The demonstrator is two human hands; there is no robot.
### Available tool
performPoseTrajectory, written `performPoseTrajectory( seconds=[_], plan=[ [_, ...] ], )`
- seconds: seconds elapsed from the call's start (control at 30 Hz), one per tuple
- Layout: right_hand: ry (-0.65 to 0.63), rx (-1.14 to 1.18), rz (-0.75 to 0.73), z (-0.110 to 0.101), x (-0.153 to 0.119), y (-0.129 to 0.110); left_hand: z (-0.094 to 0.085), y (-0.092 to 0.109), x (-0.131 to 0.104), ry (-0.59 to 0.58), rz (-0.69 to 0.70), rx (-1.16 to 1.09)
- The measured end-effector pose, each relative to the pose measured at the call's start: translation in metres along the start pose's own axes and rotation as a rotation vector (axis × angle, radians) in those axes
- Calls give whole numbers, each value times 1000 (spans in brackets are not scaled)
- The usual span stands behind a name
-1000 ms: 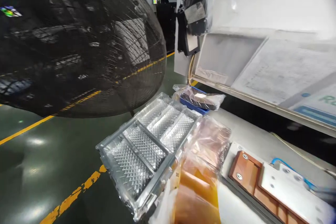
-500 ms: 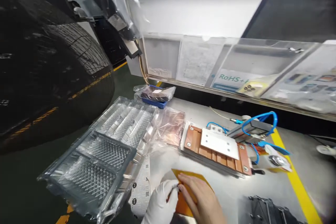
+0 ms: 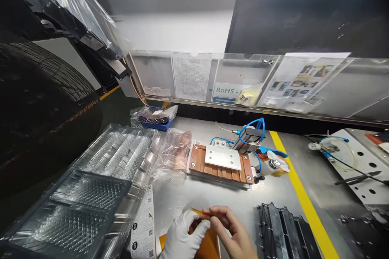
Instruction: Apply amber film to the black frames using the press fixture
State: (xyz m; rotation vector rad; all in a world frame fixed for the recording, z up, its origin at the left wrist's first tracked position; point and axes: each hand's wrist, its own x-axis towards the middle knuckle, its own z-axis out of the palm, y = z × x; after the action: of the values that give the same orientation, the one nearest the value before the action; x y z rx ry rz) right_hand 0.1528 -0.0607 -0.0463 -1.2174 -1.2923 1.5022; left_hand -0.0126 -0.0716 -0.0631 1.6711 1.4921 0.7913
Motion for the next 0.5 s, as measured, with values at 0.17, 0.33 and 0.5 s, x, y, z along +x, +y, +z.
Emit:
performPoseTrajectory(
  seconds=[0.17, 0.33, 0.5],
  plan=[
    [116, 161, 84, -7, 4, 3, 0, 4, 0, 86, 58, 139],
    [552, 644, 289, -19, 14, 7, -16, 3, 4, 195, 268, 339],
    [829, 915, 337, -74, 7, 17, -36, -27, 8, 202, 80, 358]
  ],
)
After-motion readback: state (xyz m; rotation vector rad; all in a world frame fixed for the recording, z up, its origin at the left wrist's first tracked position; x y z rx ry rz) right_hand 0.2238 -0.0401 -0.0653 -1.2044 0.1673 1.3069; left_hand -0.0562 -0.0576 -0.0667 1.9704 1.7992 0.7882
